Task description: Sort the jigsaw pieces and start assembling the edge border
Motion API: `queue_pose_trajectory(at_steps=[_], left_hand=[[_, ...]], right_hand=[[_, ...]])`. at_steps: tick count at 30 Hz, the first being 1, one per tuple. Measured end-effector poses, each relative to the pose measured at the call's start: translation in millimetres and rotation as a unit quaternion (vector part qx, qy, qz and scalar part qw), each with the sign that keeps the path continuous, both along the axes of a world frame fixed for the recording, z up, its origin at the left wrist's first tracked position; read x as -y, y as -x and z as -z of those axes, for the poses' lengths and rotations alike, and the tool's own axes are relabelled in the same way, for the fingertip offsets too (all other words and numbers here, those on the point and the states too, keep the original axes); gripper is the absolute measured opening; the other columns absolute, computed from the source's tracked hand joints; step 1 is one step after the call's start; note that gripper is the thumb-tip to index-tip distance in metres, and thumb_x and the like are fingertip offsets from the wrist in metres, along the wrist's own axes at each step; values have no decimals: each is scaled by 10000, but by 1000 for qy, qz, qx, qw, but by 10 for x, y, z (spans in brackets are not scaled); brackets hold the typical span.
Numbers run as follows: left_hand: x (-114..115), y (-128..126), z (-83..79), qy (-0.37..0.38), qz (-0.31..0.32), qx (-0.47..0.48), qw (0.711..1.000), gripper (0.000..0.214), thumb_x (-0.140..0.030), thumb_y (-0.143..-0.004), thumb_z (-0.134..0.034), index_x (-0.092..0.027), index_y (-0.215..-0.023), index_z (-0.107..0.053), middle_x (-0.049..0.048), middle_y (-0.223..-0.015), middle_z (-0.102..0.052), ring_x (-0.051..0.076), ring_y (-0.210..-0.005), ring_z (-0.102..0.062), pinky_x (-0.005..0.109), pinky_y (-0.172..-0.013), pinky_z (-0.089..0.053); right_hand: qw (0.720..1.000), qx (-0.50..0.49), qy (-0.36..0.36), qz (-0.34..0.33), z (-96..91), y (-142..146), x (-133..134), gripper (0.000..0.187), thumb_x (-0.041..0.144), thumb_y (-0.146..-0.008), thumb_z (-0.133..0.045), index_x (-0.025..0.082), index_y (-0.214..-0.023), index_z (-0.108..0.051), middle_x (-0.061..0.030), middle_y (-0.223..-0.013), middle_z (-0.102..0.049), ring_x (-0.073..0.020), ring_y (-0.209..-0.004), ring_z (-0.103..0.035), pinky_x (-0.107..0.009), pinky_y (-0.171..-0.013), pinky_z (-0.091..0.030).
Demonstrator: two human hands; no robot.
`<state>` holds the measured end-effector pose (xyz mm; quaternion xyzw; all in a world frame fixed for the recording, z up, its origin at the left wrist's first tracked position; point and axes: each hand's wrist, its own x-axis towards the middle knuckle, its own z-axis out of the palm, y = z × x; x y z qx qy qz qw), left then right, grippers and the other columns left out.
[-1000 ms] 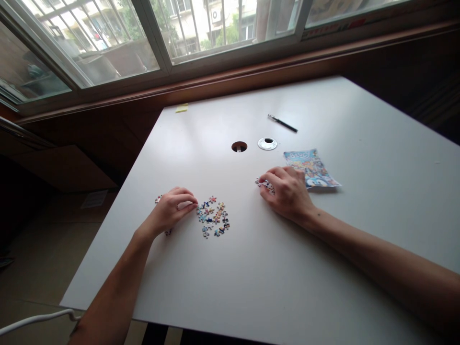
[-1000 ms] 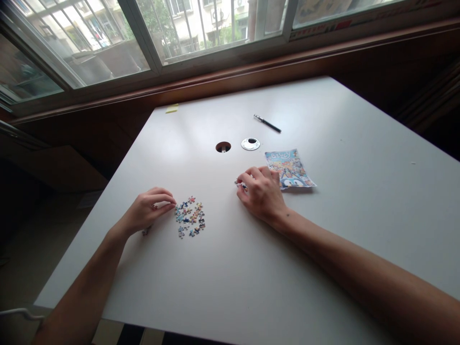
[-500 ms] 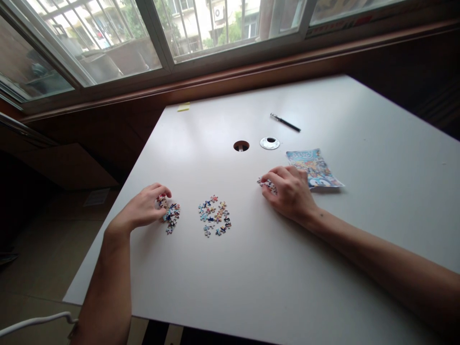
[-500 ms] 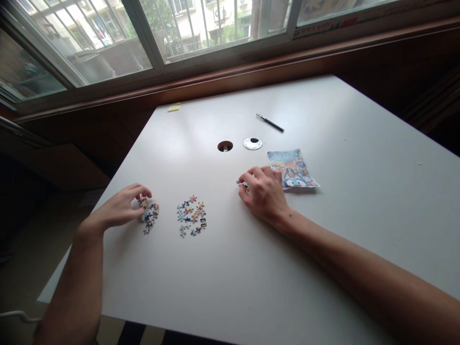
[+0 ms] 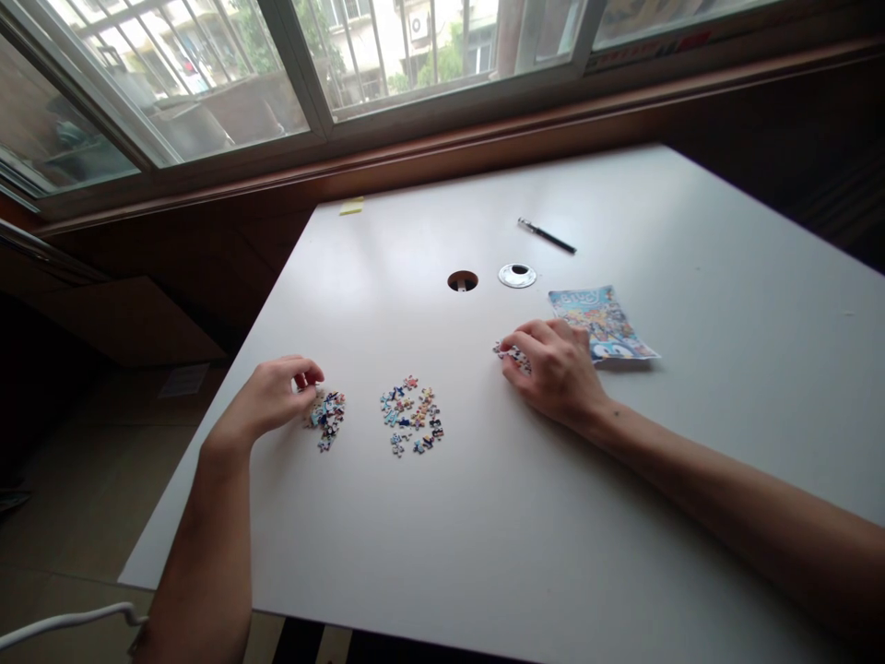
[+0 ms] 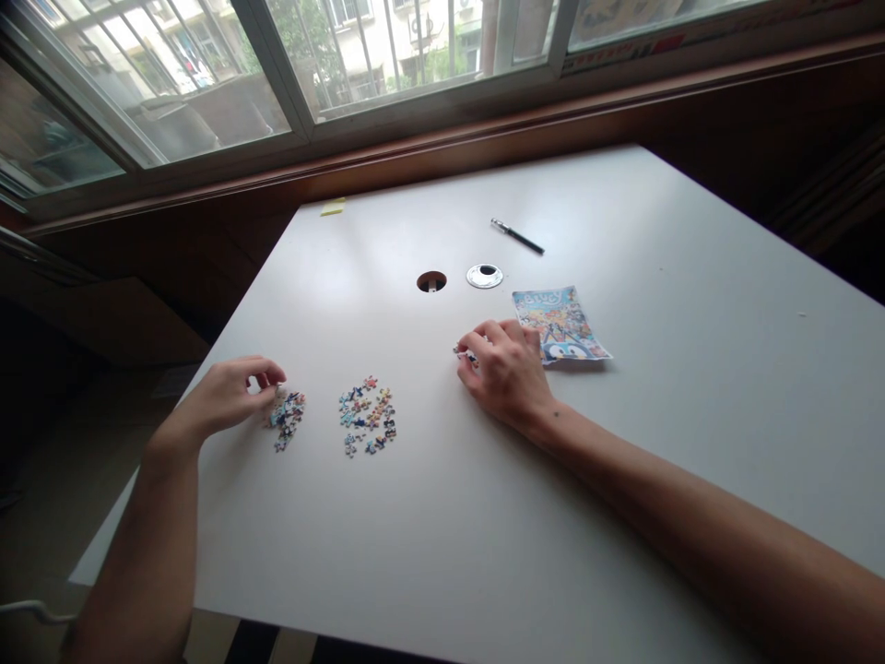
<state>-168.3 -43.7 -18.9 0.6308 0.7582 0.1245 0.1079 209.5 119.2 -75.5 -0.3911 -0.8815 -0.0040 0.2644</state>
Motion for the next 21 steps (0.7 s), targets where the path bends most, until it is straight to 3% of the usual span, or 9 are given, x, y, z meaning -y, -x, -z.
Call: queue_pose_trajectory(at_steps=[9,12,16,21], left_hand=[[-38,-82,-43,-71,-48,39,996,151,-284,-822,-625,-212,-950,-659,12,-816,-695,171,-741,-652,269,-690,-501],[-54,-107,-19,-113,-46,127,984,135,-306,-834,-677,-203,-921,-679,32,-872,-715,182,-804,-677,285,-742,-531],[-67,-173,11,-160,-17,289,944,156,-295,-815,-749,-170,-907,-727,77,-966,-731,202,-900,-695,307,-814,-572],[-76,-269,-6,-162,0,348,923,229,-272,-771,-812,-147,-954,-752,104,-1020,-731,200,-919,-694,311,-831,-588]], right_hand=[[1000,-2,-3,-4,13,-6,-7,146,255,-895,-563,220,-906,-704,-66,-1008,-698,-272,-993,-536,-414,-864,-284],[1000,-2,-5,-3,11,-7,-3,141,249,-892,-565,221,-903,-703,-64,-1008,-697,-272,-989,-538,-414,-859,-285],[1000,-3,-6,-3,-1,-2,1,140,239,-884,-570,218,-901,-707,-65,-1005,-696,-269,-981,-538,-417,-856,-287],[1000,-4,-2,-6,1,-3,-10,154,253,-891,-559,217,-909,-707,-71,-1006,-692,-268,-976,-525,-422,-857,-280]])
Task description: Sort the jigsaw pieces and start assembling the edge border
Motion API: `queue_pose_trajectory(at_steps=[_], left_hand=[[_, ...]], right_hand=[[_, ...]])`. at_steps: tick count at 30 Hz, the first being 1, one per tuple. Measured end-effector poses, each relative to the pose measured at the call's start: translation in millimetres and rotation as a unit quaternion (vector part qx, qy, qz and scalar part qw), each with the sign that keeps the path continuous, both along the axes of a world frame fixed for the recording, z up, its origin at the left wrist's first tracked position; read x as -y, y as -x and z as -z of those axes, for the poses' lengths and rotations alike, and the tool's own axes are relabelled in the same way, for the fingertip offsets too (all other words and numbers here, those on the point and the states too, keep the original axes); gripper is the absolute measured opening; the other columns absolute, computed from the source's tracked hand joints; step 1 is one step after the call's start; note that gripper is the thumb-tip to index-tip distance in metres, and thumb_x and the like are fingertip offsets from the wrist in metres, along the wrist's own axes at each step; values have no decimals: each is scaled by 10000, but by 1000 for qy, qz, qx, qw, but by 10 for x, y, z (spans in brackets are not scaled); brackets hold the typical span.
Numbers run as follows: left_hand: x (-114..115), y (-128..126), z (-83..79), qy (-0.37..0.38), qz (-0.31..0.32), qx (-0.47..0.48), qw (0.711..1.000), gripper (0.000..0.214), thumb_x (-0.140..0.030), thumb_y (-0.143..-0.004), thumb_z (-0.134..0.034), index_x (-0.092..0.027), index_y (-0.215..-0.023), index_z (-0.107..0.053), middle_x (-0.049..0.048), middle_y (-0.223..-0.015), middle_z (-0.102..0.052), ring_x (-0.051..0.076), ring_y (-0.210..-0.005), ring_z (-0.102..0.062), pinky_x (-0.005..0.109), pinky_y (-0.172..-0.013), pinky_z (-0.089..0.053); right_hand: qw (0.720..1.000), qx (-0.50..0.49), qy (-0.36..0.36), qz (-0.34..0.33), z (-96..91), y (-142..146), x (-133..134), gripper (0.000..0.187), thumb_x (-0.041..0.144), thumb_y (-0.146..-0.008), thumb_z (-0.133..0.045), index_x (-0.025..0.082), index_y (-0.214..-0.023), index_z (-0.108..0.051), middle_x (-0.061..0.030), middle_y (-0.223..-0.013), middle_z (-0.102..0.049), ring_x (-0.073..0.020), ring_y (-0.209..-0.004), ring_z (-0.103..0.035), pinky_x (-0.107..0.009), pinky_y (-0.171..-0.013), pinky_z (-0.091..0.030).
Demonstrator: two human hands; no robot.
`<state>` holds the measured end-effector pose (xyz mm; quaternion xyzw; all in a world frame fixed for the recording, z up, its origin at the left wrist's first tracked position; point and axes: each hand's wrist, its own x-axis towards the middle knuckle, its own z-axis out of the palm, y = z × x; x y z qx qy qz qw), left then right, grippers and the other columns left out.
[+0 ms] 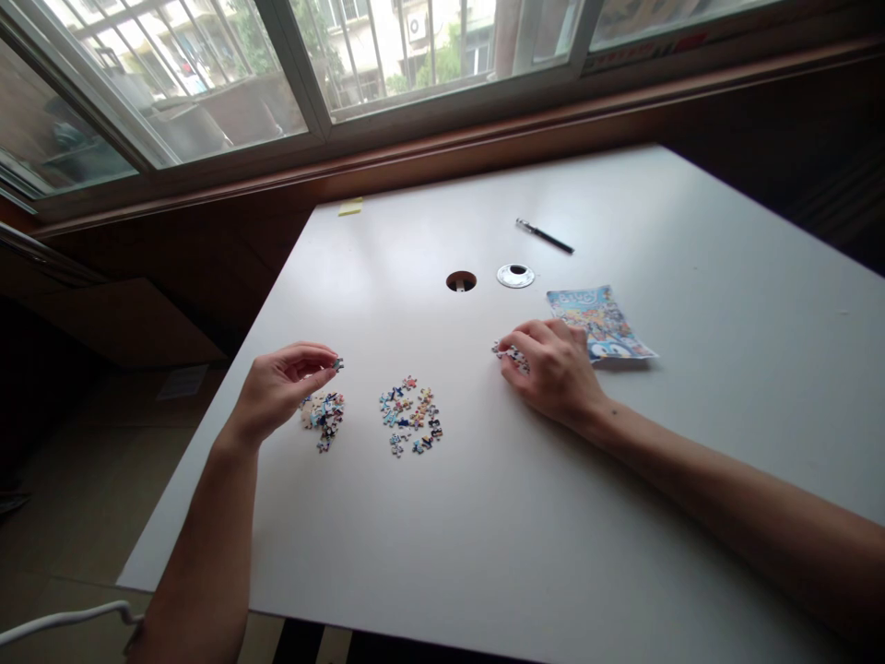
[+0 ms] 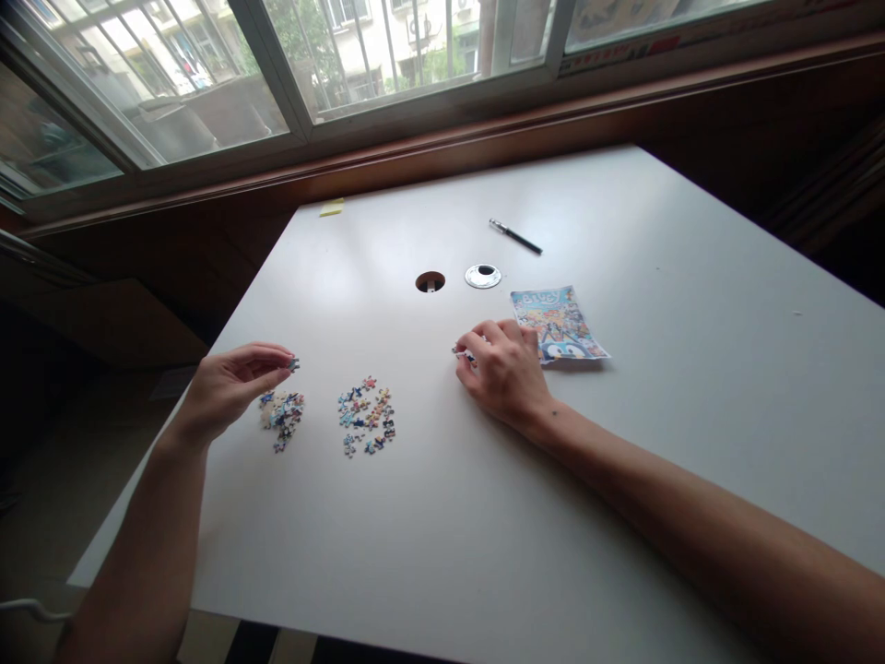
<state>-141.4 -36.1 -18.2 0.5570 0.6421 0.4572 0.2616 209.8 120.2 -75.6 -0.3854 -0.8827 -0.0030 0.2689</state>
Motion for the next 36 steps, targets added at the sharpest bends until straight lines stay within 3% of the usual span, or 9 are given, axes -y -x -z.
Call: queue_pose_trajectory(at_steps=[10,21,32,36], left_hand=[[-33,-111,16,-24,33,15,999,176,-246,-770,-816,-145,-900,-753,106,-989,-737,220,-957,-703,363,-899,-592],[-53,-174,69,-17,61,-4,998,121,-238,-808,-778,-158,-889,-734,110,-975,-736,231,-969,-698,341,-812,-580],[-99,-349,178,-26,100,-225,969,91,-262,-907,-637,-211,-912,-712,67,-985,-730,201,-923,-680,283,-701,-551],[-108,-367,241,-34,113,-255,960,116,-270,-935,-603,-219,-924,-707,73,-1003,-732,208,-946,-685,323,-812,-560]], right_hand=[[1000,0,3,-1,-5,2,4,158,255,-896,-554,216,-908,-706,-76,-1007,-696,-271,-980,-527,-423,-854,-277],[1000,0,0,-1,-17,6,10,155,251,-896,-550,216,-904,-702,-69,-1002,-698,-272,-991,-533,-421,-858,-279],[1000,6,1,2,-12,9,0,155,248,-895,-550,223,-913,-702,-64,-1010,-699,-272,-993,-537,-420,-855,-281],[1000,2,2,-1,-20,9,4,153,248,-893,-547,219,-903,-697,-73,-1010,-700,-275,-988,-531,-419,-853,-278]])
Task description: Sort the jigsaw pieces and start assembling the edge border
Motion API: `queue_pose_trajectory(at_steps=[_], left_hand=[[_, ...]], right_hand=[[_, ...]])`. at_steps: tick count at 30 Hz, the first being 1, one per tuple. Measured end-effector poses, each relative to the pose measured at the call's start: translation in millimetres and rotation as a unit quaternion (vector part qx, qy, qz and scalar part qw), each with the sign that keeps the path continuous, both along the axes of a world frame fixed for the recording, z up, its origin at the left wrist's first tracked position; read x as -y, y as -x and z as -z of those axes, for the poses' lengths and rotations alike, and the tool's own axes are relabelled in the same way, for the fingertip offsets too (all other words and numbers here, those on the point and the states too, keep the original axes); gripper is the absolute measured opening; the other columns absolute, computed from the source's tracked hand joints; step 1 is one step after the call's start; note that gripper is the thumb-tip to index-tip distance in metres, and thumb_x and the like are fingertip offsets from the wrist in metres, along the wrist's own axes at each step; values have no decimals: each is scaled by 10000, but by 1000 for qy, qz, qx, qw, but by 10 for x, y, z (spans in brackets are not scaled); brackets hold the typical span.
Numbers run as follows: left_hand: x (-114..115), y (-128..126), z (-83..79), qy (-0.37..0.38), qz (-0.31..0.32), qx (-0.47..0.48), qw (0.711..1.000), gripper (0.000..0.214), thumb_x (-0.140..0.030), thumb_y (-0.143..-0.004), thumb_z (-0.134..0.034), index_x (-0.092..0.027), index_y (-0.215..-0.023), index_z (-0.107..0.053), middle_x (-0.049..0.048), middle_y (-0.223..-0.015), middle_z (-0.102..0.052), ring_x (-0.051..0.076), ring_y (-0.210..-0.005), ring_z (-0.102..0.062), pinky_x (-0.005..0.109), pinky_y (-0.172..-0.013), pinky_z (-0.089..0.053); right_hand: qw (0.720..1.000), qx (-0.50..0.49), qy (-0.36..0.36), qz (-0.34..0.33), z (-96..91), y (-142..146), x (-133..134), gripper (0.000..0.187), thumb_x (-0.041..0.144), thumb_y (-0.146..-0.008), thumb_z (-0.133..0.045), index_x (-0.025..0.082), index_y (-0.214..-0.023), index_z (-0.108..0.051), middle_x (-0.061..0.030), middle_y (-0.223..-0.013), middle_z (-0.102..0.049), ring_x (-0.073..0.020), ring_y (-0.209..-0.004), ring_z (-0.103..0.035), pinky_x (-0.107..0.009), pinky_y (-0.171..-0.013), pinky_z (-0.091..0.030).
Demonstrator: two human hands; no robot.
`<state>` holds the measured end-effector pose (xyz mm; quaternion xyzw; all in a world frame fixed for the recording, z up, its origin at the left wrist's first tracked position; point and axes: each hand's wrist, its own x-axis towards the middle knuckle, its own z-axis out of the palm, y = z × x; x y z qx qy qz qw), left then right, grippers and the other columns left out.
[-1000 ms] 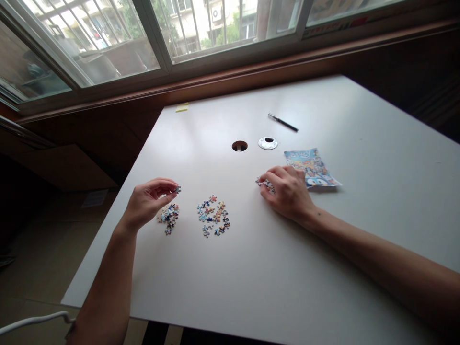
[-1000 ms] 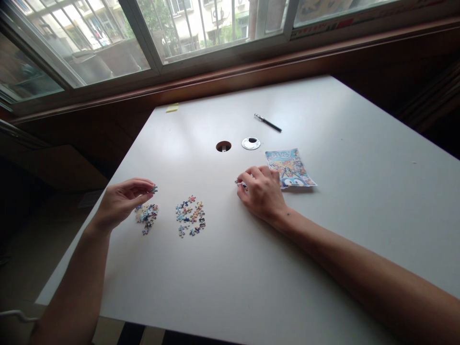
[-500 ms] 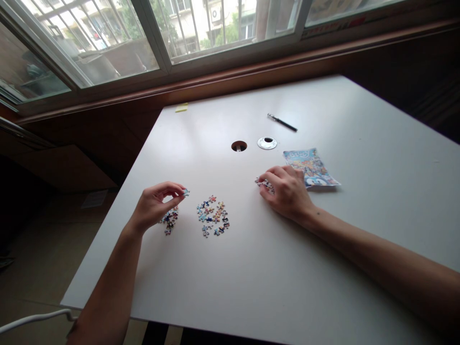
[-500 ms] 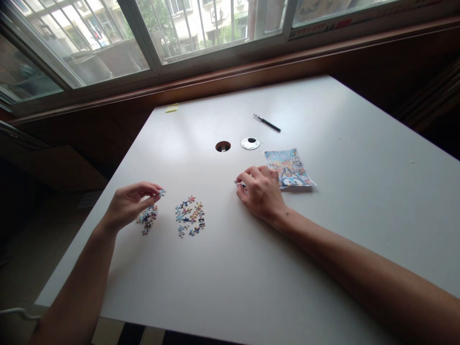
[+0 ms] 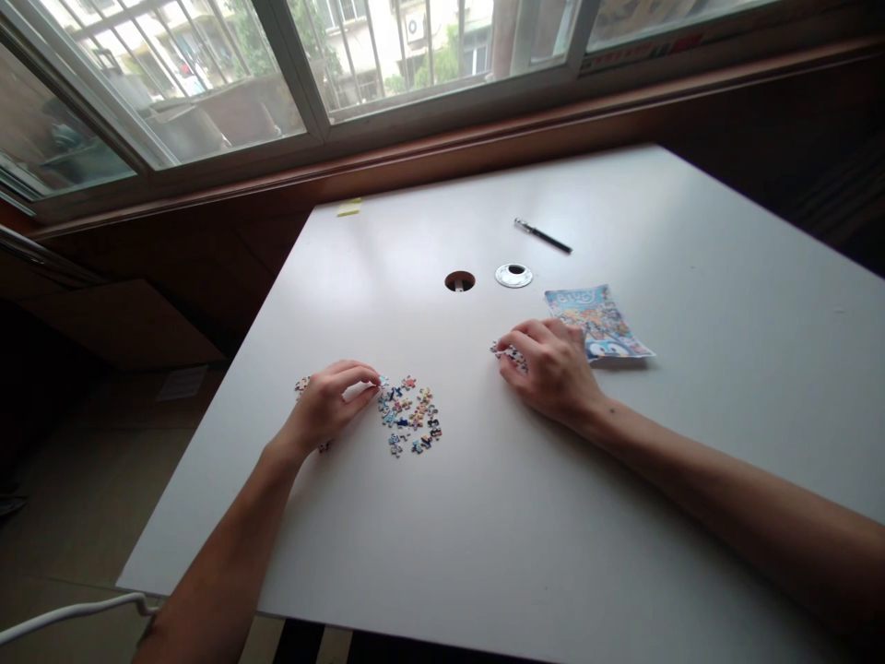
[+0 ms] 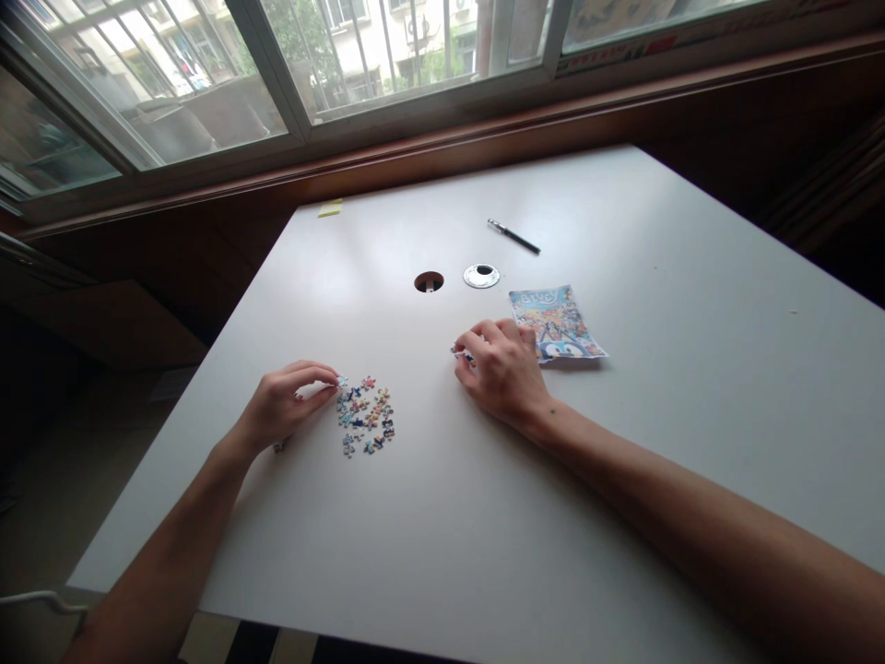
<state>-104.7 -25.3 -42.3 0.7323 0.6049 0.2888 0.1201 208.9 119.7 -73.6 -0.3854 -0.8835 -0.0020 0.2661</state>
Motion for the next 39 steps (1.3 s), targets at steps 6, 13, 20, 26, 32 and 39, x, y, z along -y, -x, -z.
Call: queue_pose_trajectory(at_steps=[6,13,20,26,32,39], left_hand=[[-37,-49,75,-27,1,-51,998,107,-263,-945,-611,-226,-943,-712,58,-995,-737,211,-946,-658,359,-891,-519],[-37,-64,106,-34,0,-79,996,153,-255,-964,-578,-228,-949,-728,69,-1024,-716,221,-979,-627,371,-903,-511],[-34,-76,114,-20,-3,-81,996,180,-261,-972,-562,-250,-1003,-740,72,-1043,-691,225,-986,-612,375,-898,-506],[-21,-89,89,-8,4,-87,996,224,-237,-976,-537,-266,-1065,-741,79,-1062,-667,231,-1009,-600,380,-895,-508],[-17,-71,106,4,9,-94,996,264,-208,-973,-526,-284,-1116,-734,80,-1096,-647,230,-1020,-585,370,-892,-505],[-26,-59,79,11,26,-73,997,270,-220,-981,-510,-263,-1173,-695,83,-1121,-668,233,-1049,-601,383,-934,-502]], right_hand=[[1000,4,6,-1,-5,3,2,165,253,-898,-542,221,-915,-702,-74,-1018,-697,-278,-997,-529,-424,-856,-282],[1000,-3,1,-1,-4,10,7,159,243,-891,-545,217,-905,-701,-73,-1004,-701,-276,-989,-532,-420,-853,-281],[1000,-1,3,0,-10,5,6,152,240,-885,-551,223,-905,-701,-66,-1003,-701,-272,-979,-537,-420,-851,-282],[1000,2,2,2,-12,8,9,149,245,-892,-554,220,-900,-701,-64,-1006,-704,-273,-993,-546,-419,-851,-284],[1000,5,2,2,1,2,3,150,248,-893,-556,222,-911,-703,-65,-1014,-702,-275,-996,-545,-418,-855,-284],[1000,5,0,2,-15,6,9,156,235,-885,-548,221,-907,-702,-66,-1001,-696,-265,-973,-531,-413,-849,-281]])
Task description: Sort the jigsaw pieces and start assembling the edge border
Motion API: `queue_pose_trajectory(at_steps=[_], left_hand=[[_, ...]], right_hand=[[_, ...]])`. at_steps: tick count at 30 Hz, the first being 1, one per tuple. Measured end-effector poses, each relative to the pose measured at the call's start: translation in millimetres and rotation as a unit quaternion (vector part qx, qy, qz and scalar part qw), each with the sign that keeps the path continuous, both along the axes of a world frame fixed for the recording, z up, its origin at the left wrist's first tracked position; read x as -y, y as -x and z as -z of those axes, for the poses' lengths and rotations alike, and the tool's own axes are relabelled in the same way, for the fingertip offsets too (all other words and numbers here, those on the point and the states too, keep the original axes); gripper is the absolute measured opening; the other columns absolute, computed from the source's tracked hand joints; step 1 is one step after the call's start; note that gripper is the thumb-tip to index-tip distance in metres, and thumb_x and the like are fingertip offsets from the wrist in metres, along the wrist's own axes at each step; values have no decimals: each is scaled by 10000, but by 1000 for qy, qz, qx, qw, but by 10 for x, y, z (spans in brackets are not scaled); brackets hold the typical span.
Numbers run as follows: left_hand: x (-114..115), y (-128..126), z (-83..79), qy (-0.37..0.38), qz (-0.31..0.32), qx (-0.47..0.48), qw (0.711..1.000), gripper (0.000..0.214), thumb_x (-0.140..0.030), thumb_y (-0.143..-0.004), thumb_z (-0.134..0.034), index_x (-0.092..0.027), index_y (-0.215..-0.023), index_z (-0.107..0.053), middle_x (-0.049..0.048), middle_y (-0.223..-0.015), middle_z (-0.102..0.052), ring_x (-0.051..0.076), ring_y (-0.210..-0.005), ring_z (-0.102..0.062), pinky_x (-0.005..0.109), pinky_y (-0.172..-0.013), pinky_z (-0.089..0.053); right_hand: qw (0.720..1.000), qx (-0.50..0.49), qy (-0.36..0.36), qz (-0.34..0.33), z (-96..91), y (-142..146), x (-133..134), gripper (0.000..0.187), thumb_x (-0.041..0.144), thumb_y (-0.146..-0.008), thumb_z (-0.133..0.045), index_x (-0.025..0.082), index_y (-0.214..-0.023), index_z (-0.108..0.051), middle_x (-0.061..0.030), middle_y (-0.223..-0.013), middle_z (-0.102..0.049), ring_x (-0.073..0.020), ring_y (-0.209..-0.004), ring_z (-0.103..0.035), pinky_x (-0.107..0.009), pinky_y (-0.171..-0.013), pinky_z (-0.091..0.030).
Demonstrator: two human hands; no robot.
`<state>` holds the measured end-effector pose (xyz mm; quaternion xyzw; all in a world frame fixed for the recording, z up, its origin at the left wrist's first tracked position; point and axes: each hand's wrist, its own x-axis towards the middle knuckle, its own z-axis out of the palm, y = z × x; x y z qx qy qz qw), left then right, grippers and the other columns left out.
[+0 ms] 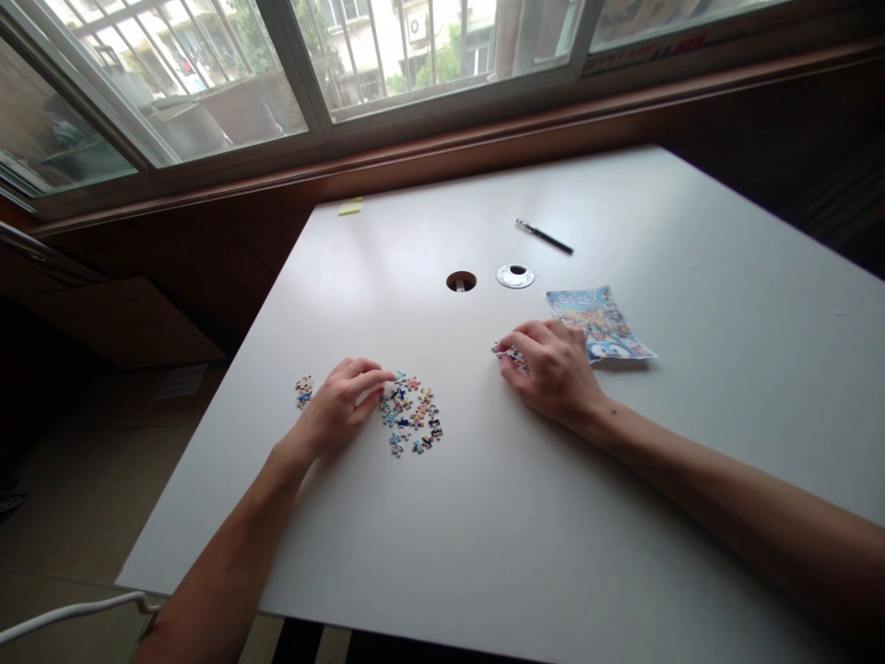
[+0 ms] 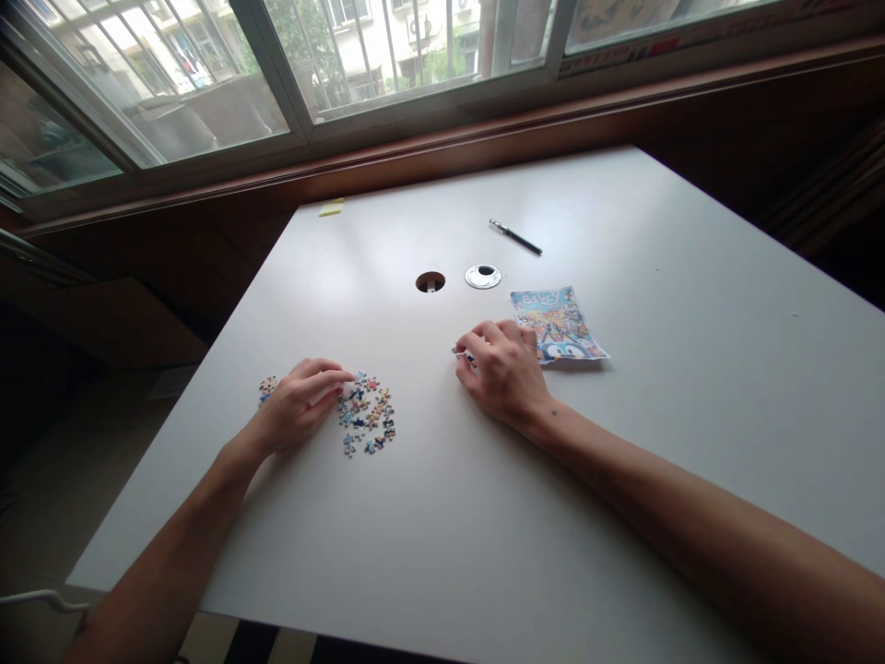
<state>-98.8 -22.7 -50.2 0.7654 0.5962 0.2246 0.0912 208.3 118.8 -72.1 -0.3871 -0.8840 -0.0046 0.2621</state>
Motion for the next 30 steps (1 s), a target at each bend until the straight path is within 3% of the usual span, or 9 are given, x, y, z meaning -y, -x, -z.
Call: queue_pose_trajectory(at_steps=[7,16,20,30], left_hand=[[21,196,-139,-28,-60,15,998,258,-195,-969,-495,-230,-1139,-686,66,-1040,-711,216,-993,-650,364,-911,-510],[84,477,-290,-71,-143,3,987,187,-182,-873,-546,-208,-907,-728,38,-943,-735,211,-922,-674,328,-865,-520],[105,496,-292,-40,-133,-8,990,176,-171,-831,-563,-212,-870,-729,28,-886,-732,208,-879,-663,321,-831,-514],[124,456,-322,136,-59,-25,989,218,-138,-730,-541,-208,-887,-676,21,-919,-676,177,-833,-602,274,-754,-471]], right_hand=[[1000,-2,0,-2,12,-10,0,157,242,-890,-545,220,-900,-700,-66,-999,-694,-267,-975,-529,-414,-848,-285],[1000,-5,4,-5,30,-20,-14,160,239,-891,-542,220,-912,-699,-73,-1013,-698,-277,-993,-537,-423,-856,-291],[1000,-5,2,-4,19,-15,-6,154,242,-893,-546,217,-899,-698,-75,-1006,-700,-275,-992,-539,-421,-852,-289],[1000,-5,1,-3,21,-12,-4,147,236,-889,-559,213,-899,-703,-71,-1001,-699,-262,-975,-535,-416,-856,-278]])
